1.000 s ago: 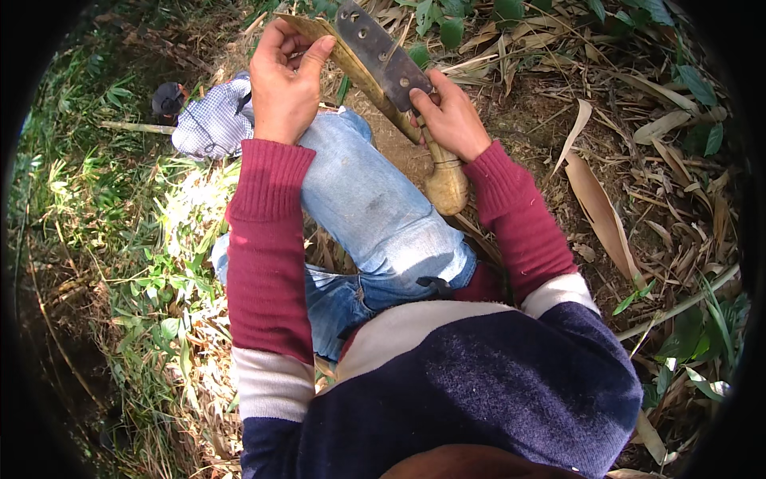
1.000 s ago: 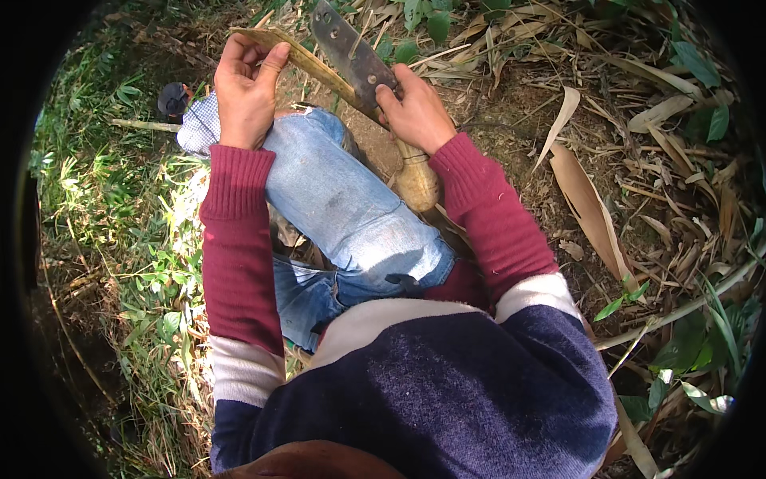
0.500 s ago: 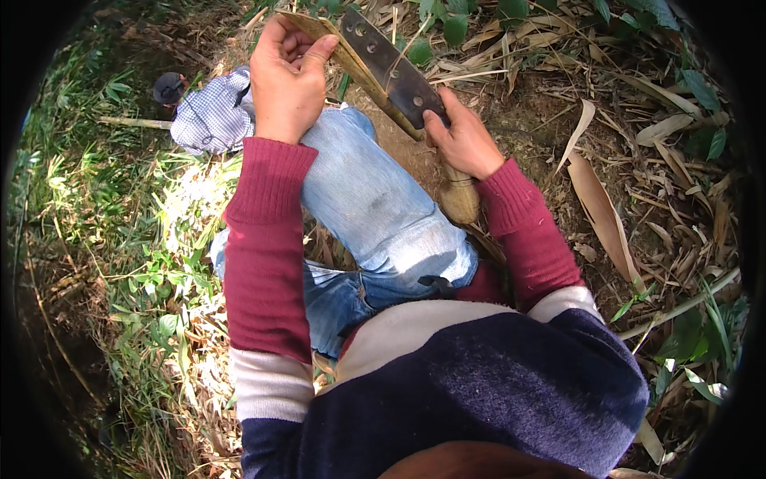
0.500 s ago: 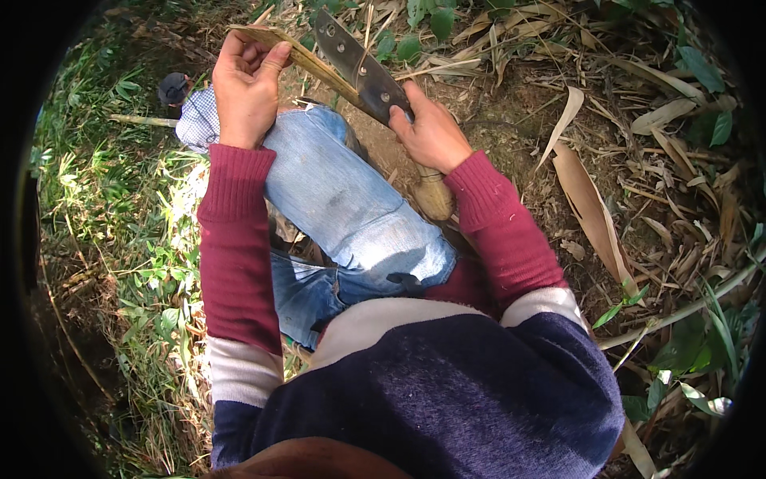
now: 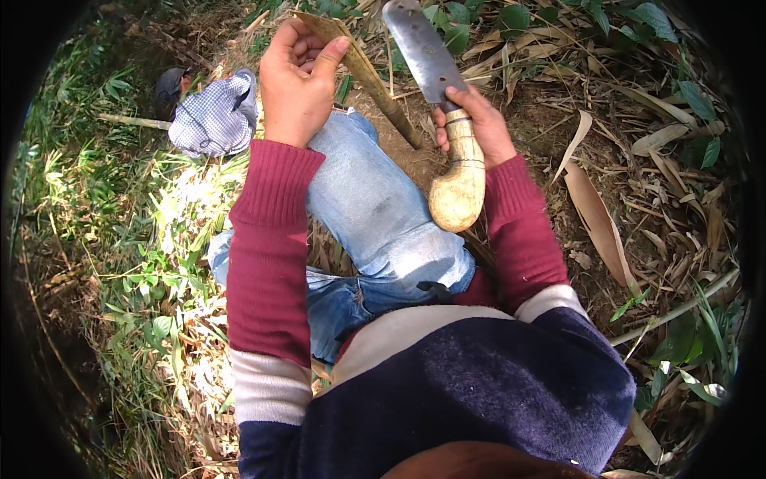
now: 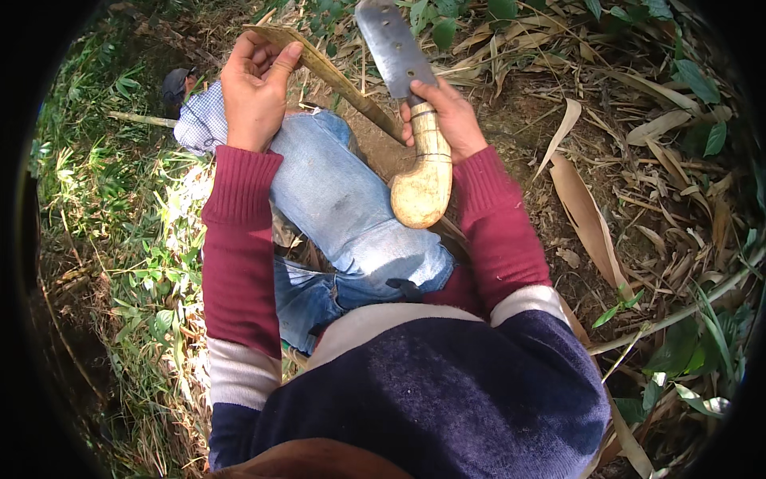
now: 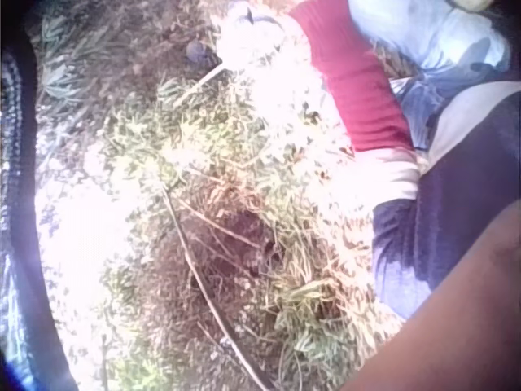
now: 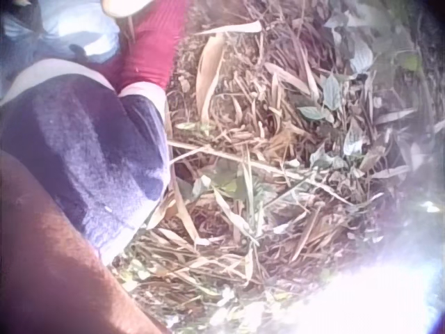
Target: The person sits on the ground in a bamboo grove and uses a large knife to shave and split a long bamboo pole. They repeatedly scrape the surface to smooth it and then split the pole lengthwise into thinner strips.
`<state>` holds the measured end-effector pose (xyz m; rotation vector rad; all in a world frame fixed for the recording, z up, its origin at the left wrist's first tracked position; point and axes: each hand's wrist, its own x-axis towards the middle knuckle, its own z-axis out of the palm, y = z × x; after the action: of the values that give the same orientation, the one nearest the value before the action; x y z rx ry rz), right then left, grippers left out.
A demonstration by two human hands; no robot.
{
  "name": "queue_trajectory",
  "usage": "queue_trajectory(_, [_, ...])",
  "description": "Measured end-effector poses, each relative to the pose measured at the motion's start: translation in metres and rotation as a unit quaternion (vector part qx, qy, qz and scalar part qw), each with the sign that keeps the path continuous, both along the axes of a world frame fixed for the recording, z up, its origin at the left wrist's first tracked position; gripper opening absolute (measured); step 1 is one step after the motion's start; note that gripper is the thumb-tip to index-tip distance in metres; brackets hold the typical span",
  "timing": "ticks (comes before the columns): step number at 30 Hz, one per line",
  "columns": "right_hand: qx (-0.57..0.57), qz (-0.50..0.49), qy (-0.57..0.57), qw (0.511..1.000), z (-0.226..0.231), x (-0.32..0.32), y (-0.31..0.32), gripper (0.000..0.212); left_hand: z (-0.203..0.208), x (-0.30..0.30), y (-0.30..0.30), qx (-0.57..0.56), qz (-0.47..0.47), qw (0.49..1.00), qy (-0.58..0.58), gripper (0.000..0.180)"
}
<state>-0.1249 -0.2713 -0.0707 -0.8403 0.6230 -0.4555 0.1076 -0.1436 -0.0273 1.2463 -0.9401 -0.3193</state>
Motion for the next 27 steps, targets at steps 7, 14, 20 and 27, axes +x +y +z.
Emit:
queue_trajectory(7, [-0.386,-0.058,0.134,0.911,0.058,-0.003,-0.005,0.027,0.0,0.002,-0.003,-0.013,-0.056,0.997,0.044,0.022])
queue_trajectory(14, [-0.359,-0.032,0.098,0.928,0.057,0.002,0.026,0.023,0.002,0.002,0.002,-0.01,-0.09,0.993,0.069,0.021])
queue_trajectory(20, [-0.35,-0.025,0.072,0.933,0.048,0.006,0.033,0.022,0.005,-0.001,0.0,0.005,-0.09,0.995,0.051,0.023])
queue_trajectory(27, [-0.4,-0.045,0.122,0.907,0.04,-0.004,0.029,0.025,0.009,-0.004,0.002,0.011,-0.068,0.996,0.061,0.02])
